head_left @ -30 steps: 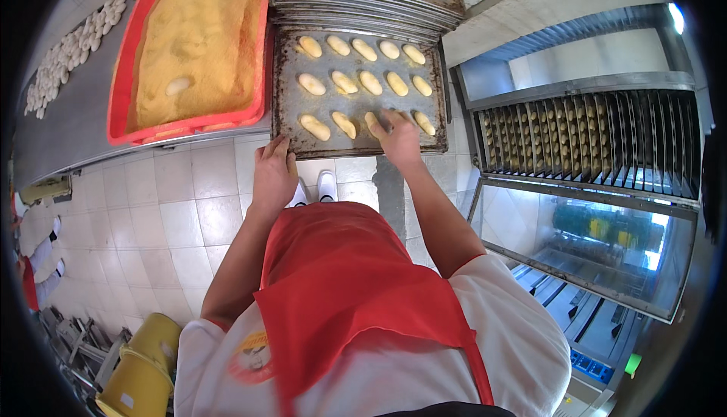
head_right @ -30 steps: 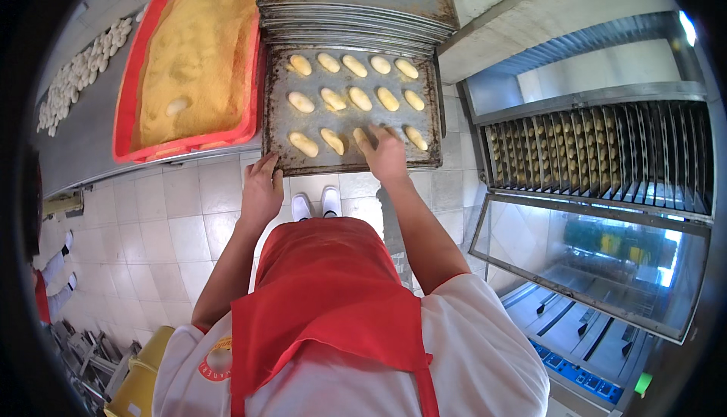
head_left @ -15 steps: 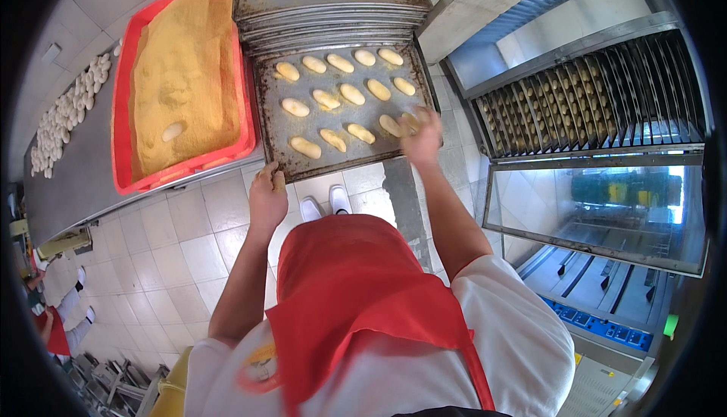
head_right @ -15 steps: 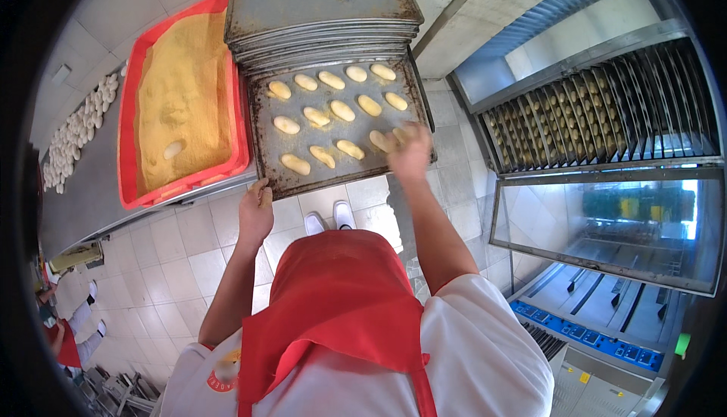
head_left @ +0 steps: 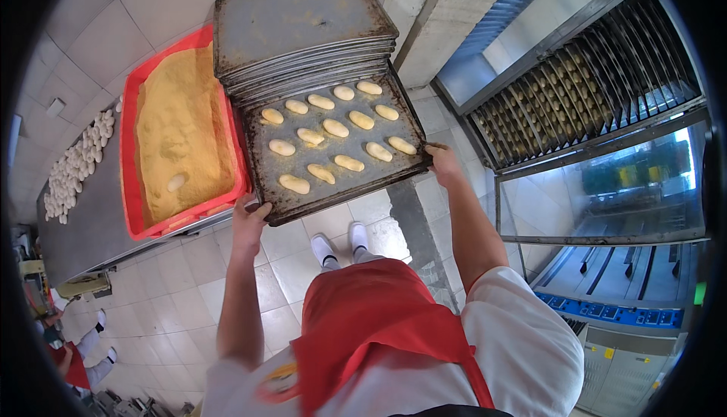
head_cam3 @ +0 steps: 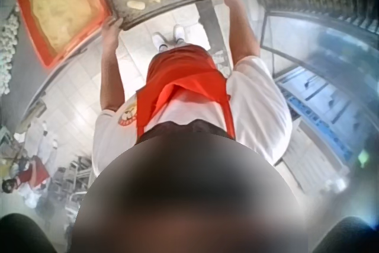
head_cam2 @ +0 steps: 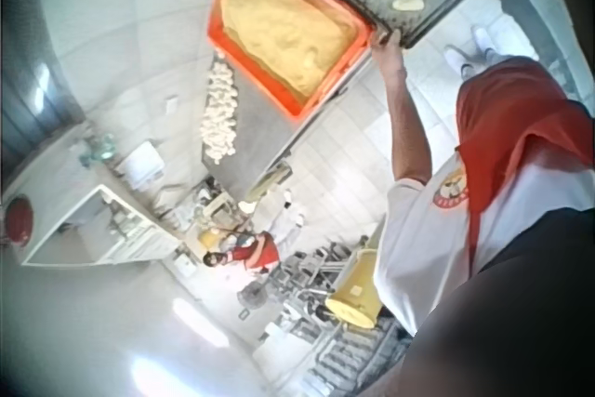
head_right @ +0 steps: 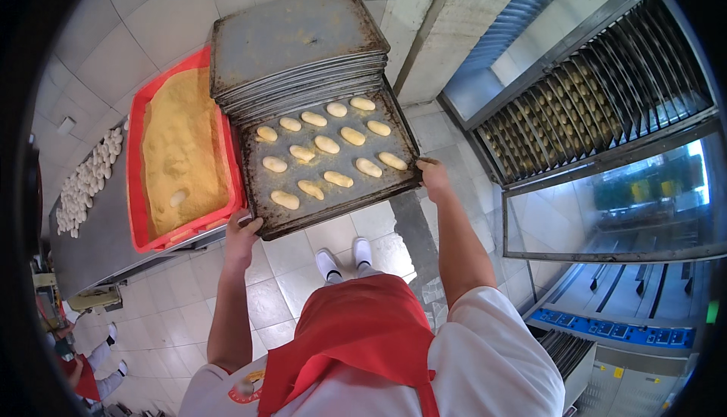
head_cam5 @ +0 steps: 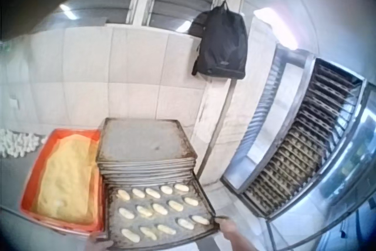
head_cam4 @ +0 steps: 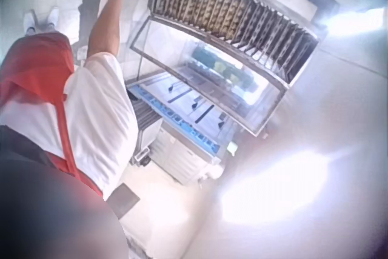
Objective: The person coats small pieces of dough in a yellow powder, places them onto a metal baking tray, and then rolls more dough pieces by hand on a metal work surface before coating them as well.
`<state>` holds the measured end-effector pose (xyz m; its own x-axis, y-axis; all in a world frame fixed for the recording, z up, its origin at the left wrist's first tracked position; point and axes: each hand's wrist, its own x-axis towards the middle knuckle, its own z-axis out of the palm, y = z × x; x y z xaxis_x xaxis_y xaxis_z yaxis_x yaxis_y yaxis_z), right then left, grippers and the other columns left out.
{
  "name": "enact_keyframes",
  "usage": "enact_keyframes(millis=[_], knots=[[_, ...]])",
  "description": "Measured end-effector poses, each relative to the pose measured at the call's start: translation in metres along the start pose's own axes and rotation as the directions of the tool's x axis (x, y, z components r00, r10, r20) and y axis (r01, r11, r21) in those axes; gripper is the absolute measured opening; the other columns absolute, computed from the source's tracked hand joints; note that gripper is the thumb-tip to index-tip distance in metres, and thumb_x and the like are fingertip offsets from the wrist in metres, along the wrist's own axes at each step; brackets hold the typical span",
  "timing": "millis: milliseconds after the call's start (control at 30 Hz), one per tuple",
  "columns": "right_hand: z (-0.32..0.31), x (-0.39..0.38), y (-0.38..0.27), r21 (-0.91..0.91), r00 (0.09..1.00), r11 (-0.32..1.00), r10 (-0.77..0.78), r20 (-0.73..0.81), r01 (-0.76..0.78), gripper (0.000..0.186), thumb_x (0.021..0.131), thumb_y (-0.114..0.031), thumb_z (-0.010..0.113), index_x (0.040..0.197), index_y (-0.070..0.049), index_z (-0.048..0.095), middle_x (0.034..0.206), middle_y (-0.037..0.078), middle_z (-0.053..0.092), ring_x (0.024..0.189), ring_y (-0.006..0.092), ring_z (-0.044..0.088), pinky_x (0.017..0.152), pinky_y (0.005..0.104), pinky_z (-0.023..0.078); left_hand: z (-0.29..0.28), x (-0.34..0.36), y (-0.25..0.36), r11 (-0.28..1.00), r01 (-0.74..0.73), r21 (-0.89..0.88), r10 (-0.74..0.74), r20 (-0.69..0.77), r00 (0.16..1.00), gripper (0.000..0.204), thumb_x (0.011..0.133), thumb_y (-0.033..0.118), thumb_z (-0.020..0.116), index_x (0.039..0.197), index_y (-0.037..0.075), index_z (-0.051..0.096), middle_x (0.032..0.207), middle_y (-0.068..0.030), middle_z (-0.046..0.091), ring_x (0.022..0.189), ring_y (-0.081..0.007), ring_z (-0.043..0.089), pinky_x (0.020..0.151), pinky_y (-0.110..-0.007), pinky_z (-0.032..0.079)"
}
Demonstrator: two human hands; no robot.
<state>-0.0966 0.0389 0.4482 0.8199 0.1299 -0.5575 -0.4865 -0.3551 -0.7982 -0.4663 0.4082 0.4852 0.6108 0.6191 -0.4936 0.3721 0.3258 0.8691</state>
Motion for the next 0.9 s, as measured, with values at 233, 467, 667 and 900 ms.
enact_keyframes(millis=[233, 467, 667, 900], knots=[[-0.012, -0.024, -0.008, 0.456, 0.945, 0.871, 0.024, 0.327, -0.18, 0.027, 0.11, -0.013, 0.05, 0.134, -0.009, 0.061, 0.125, 0.005, 0.067, 0.11, 0.021, 0.063, 0.098, 0.0435, 0.05, -0.007, -0.02, 0.01, 0.964, -0.24, 0.117, 0.203, 0.263, 0.943, 0.064, 0.089, -0.002, 0.069, 0.151, 0.0, 0.051, 0.132, -0.0075, 0.067, 0.114, -0.0166, 0.064, 0.1, -0.033, 0.051], [-0.153, -0.052, 0.011, 0.805, 0.907, 0.571, -0.239, 0.347, -0.158, 0.038, 0.109, -0.026, 0.054, 0.14, -0.003, 0.055, 0.135, 0.013, 0.064, 0.116, 0.0259, 0.065, 0.101, 0.0454, 0.055, 0.135, -0.114, 0.007, 0.953, -0.302, -0.036, 0.299, 0.288, 0.91, 0.061, 0.089, -0.002, 0.071, 0.147, -0.002, 0.052, 0.131, -0.0085, 0.066, 0.118, -0.0179, 0.063, 0.102, -0.033, 0.05], [-0.238, -0.11, 0.021, 0.735, 0.922, 0.676, -0.248, 0.296, -0.054, 0.03, 0.104, -0.017, 0.066, 0.121, 0.007, 0.06, 0.107, 0.018, 0.072, 0.083, 0.0251, 0.075, 0.077, 0.0389, 0.065, 0.314, -0.146, 0.0, 0.948, -0.302, -0.098, 0.316, 0.386, 0.867, 0.065, 0.088, 0.006, 0.078, 0.144, -0.003, 0.046, 0.134, -0.0116, 0.062, 0.122, -0.0239, 0.063, 0.109, -0.039, 0.049], [-0.388, -0.033, 0.102, 0.793, 0.977, 0.588, -0.022, 0.214, -0.16, 0.026, 0.104, -0.007, 0.062, 0.127, 0.005, 0.057, 0.111, 0.02, 0.071, 0.088, 0.0264, 0.076, 0.077, 0.0371, 0.068, 0.494, -0.071, -0.047, 0.935, -0.308, 0.176, 0.157, 0.572, 0.805, 0.059, 0.084, 0.011, 0.083, 0.135, 0.003, 0.055, 0.128, -0.0102, 0.061, 0.112, -0.0243, 0.066, 0.1, -0.043, 0.054]])
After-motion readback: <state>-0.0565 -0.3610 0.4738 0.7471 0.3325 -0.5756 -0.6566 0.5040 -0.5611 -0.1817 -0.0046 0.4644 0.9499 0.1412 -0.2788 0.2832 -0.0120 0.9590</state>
